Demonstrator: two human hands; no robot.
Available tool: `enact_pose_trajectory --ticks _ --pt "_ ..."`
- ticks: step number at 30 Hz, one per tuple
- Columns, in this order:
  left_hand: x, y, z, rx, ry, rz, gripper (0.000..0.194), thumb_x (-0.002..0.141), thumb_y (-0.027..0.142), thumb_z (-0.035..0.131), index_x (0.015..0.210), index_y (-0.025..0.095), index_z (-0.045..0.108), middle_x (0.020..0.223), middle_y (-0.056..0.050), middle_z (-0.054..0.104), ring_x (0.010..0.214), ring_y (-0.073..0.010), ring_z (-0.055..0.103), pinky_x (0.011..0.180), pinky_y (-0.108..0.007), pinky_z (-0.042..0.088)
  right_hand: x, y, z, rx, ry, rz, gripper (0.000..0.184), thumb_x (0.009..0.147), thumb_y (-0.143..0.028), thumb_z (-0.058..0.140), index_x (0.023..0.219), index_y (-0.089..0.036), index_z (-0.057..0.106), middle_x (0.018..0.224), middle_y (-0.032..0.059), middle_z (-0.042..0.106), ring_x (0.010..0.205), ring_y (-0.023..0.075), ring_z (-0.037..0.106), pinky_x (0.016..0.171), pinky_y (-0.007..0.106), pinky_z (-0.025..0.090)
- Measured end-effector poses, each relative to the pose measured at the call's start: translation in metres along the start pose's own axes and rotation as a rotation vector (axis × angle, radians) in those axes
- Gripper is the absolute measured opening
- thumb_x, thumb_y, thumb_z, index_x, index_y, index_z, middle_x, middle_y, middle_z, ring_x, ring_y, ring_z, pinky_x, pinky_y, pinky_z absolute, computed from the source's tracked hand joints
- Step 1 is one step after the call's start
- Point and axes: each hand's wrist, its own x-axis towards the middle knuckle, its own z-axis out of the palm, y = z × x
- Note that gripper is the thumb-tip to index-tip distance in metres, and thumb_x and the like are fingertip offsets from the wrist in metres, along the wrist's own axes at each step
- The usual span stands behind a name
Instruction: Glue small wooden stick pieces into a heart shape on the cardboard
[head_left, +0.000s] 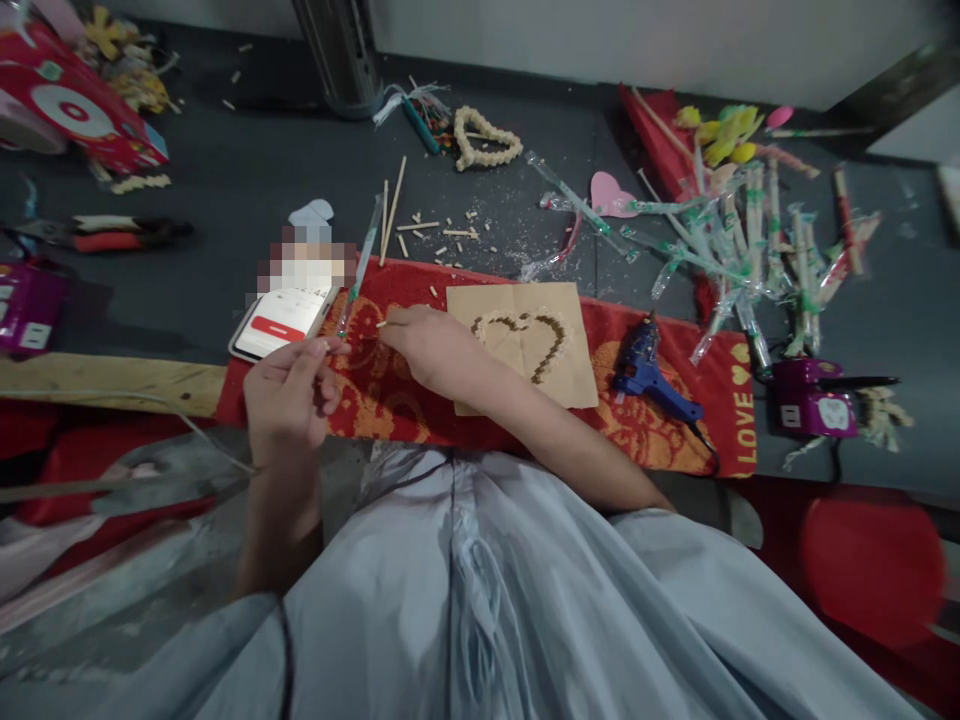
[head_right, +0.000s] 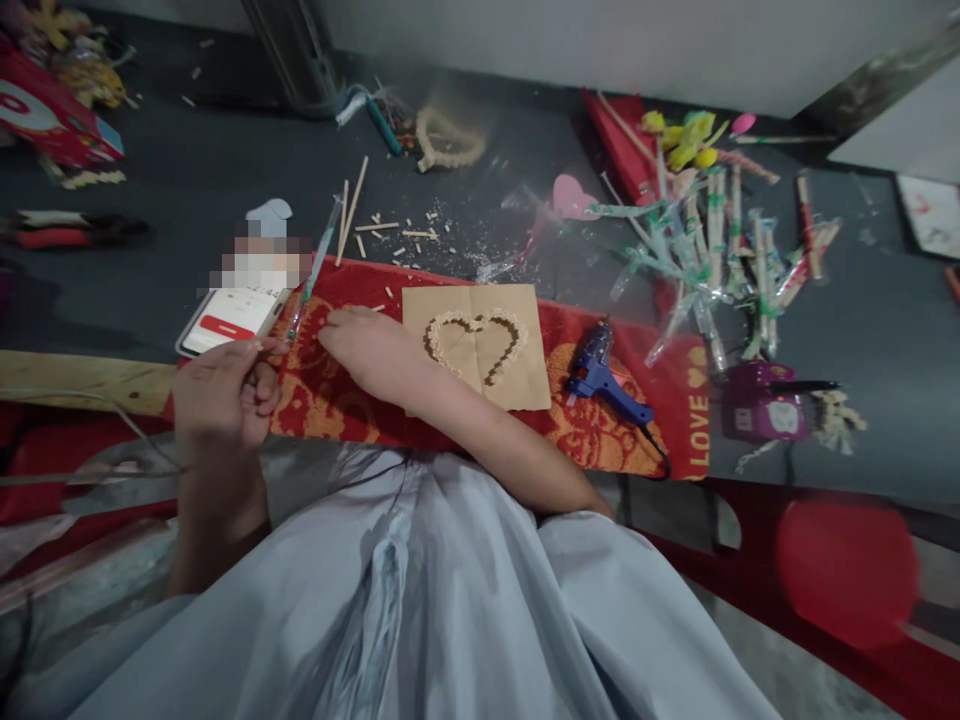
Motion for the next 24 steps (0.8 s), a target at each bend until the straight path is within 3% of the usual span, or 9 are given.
enact_pose_trajectory --ticks 6,11,17,24 --pt "-0.001 -0.001 0.013 0.073 -0.058 -0.019 0.026 0.063 0.032 0.089 0.071 0.013 0.073 0.062 0.000 0.070 0.035 -0.0029 0.040 0.030 -0.018 0.029 -0.006 0.003 0.003 0.097 0.067 -0.005 0.025 0.095 -0.012 0.048 0.101 -0.011 0.072 0.106 0.0135 0.070 0.103 0.0254 0.060 0.092 0.037 0.047" --pt "-0.003 0.003 0.021 0.143 -0.094 -0.042 0.037 0.054 0.039 0.094 0.069 0.014 0.070 0.037 0.008 0.048 0.031 -0.0050 0.039 0.029 -0.017 0.031 -0.019 0.008 0.001 0.280 0.317 -0.073 0.030 0.093 -0.010 0.050 0.119 -0.013 0.065 0.111 0.0101 0.067 0.107 0.0204 0.060 0.094 0.033 0.050" --pt "-0.003 0.008 0.032 0.185 -0.164 -0.112 0.045 0.038 0.035 0.098 0.064 0.015 0.067 0.041 0.007 0.055 0.030 -0.0052 0.043 0.027 -0.016 0.032 -0.033 0.014 0.000 0.316 0.425 -0.172 0.025 0.099 -0.019 0.050 0.115 -0.018 0.069 0.103 0.0066 0.066 0.099 0.0177 0.061 0.088 0.032 0.052" --pt "-0.004 0.011 0.047 0.172 -0.330 -0.184 0.051 0.037 0.044 0.098 0.065 0.015 0.068 0.039 0.006 0.052 0.030 -0.0053 0.041 0.027 -0.016 0.028 -0.046 0.023 0.004 0.338 0.540 -0.183 0.021 0.100 -0.019 0.050 0.105 -0.017 0.070 0.098 0.0057 0.066 0.093 0.0156 0.062 0.083 0.029 0.052"
